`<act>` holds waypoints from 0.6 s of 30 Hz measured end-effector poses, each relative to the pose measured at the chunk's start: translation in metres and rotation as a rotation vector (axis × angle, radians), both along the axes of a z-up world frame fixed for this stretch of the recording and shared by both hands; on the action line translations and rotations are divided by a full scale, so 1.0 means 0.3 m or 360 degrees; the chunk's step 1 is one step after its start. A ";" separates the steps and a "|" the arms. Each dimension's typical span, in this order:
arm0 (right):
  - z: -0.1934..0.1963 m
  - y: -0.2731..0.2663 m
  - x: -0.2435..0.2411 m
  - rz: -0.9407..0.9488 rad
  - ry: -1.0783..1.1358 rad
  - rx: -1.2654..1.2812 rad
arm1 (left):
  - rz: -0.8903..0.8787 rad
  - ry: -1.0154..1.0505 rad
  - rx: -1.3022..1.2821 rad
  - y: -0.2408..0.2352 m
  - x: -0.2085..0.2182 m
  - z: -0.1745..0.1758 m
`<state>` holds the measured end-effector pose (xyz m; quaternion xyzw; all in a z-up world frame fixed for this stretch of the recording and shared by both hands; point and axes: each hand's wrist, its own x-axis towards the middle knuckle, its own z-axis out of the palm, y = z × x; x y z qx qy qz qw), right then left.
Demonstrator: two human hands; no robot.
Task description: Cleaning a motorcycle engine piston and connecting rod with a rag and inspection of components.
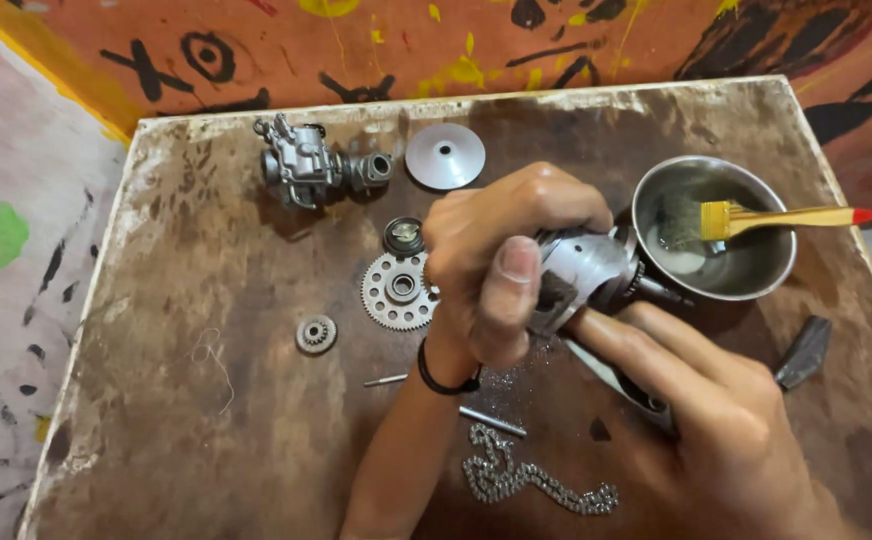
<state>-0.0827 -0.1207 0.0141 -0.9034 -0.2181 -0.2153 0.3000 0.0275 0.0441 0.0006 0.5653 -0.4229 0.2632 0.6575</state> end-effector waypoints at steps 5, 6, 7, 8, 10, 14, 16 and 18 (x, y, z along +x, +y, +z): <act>0.015 0.029 -0.012 -0.0210 -0.0212 -0.0252 | 0.0033 -0.0154 0.0117 -0.012 0.007 0.008; 0.003 0.026 -0.022 -0.0212 -0.0196 -0.0251 | 0.0030 -0.0139 0.0119 -0.013 0.001 -0.004; -0.007 0.021 -0.022 -0.0198 -0.0114 -0.0313 | -0.0005 -0.0091 0.0079 -0.014 0.005 -0.010; -0.014 0.016 -0.022 -0.0185 -0.0031 -0.0376 | -0.0040 -0.0044 0.0039 -0.015 0.008 -0.013; 0.028 0.003 -0.013 -0.0112 -0.0087 -0.0304 | -0.0100 -0.0032 0.0007 -0.018 0.012 -0.005; 0.088 -0.031 -0.013 0.0078 0.0174 -0.0075 | -0.0291 0.0106 -0.0167 -0.020 0.006 -0.017; 0.082 0.012 -0.025 -0.0085 0.0091 -0.0094 | -0.0233 0.0081 -0.0107 -0.025 -0.005 -0.007; 0.066 0.020 -0.021 -0.0227 -0.0006 -0.0106 | -0.0155 0.0042 -0.0036 -0.019 -0.006 0.001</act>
